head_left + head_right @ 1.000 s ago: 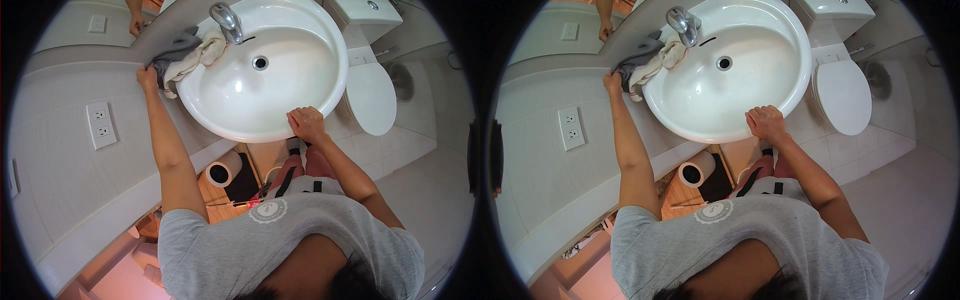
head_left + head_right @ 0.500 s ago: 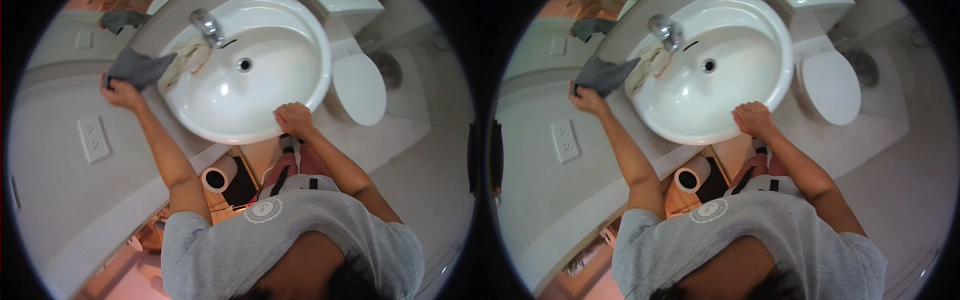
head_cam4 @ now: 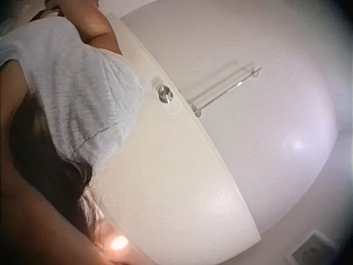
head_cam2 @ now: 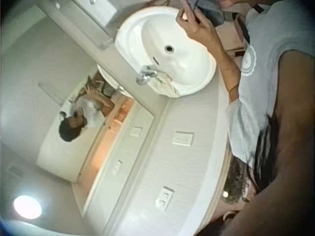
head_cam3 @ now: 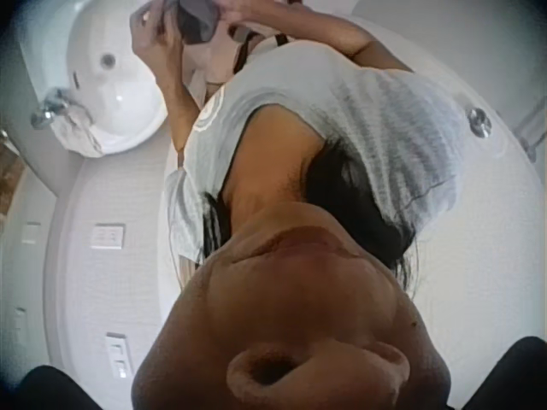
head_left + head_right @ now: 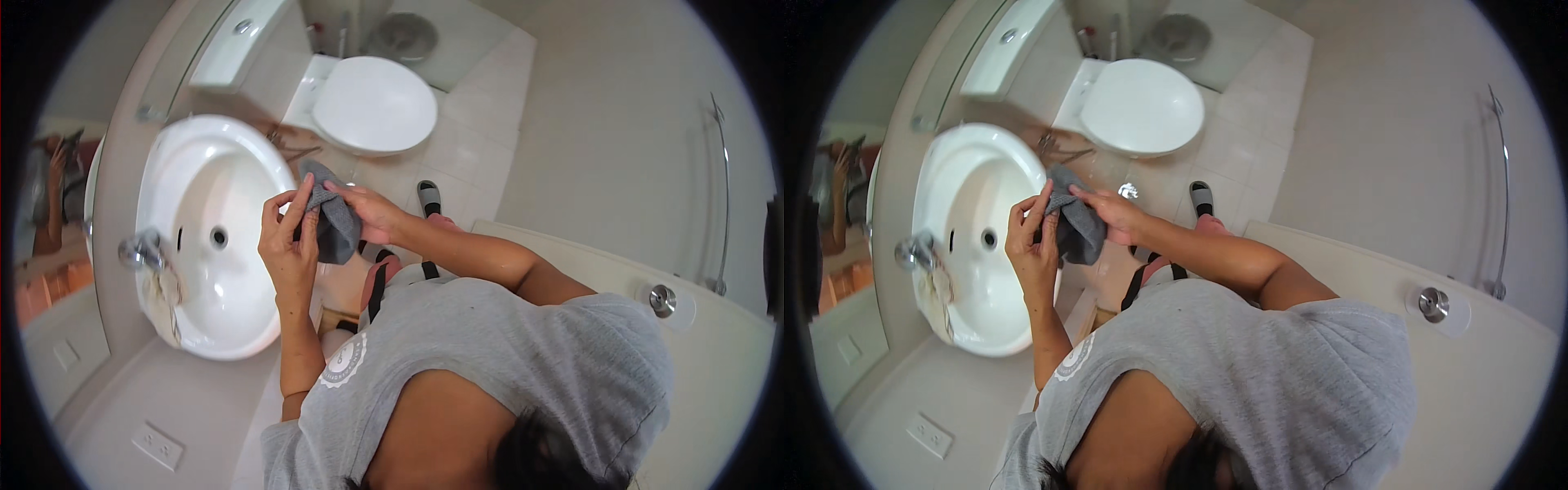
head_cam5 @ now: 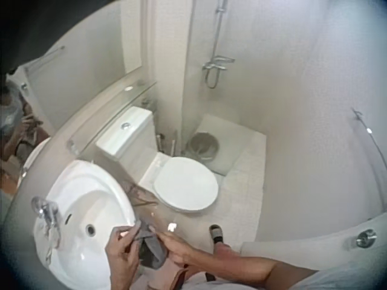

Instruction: The person cleans a bathroom by first rinsing a mop head in a bucket, then pouring water from a basin onto the floor and wiping it with their hand. They proceed to wipe the sink, shower walls, and floor using a cloth.

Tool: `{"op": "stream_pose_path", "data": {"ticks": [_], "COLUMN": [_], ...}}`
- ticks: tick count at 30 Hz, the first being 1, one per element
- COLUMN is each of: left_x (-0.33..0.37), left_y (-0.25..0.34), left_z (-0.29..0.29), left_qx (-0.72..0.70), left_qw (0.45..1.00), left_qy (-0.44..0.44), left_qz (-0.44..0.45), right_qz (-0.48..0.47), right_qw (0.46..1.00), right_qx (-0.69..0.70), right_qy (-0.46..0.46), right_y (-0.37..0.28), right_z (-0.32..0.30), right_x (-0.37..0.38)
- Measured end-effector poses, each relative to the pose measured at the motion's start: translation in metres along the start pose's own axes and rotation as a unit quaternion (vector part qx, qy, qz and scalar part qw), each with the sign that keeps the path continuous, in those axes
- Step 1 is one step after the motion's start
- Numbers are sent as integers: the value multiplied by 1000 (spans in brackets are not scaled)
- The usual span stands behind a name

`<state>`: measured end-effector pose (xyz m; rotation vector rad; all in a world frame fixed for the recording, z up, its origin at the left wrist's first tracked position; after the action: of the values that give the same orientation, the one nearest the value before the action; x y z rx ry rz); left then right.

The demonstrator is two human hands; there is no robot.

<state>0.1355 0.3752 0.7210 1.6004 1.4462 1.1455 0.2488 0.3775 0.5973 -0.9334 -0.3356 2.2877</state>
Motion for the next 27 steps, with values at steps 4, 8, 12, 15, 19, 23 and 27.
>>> {"op": "stream_pose_path", "data": {"ticks": [4, 8, 12, 15, 19, 23, 27], "left_x": [16, 59, 75, 72, 94, 151, 218], "left_y": [9, 74, 113, 149, 187, 234, 319], "left_z": [57, 183, 321, 414, 497, 542, 577], "left_qx": [56, -89, -170, -100, -109, -180, -358], "left_qw": [992, 983, 944, 894, 859, 853, 795], "left_qy": [-77, -143, -261, -402, -449, -451, -468], "left_qz": [79, 70, 107, 169, 219, 190, 143], "right_qz": [-131, -252, -166, -298, -347, -507, -393], "right_qw": [953, 854, 924, 911, 895, 715, 139], "right_qx": [-179, -245, 70, 283, 191, -74, -561], "right_qy": [208, 384, 338, 20, 207, 475, 715], "right_y": [-70, -159, -179, -224, -300, -400, -466], "right_z": [-78, -198, -283, -296, -358, -368, -354], "right_x": [-76, -155, -176, -196, -269, -381, -481]}}
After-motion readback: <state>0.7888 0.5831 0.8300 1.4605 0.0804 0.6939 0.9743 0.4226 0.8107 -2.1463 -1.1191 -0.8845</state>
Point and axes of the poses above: each hand's wrist, its own x-axis towards the middle knuckle, its own z-axis out of the palm, y = z × x, the point moved 4 cm from there along x, towards the middle knuckle, and after that the axes turned 8 degrees about -x, right-handed, at the moved point
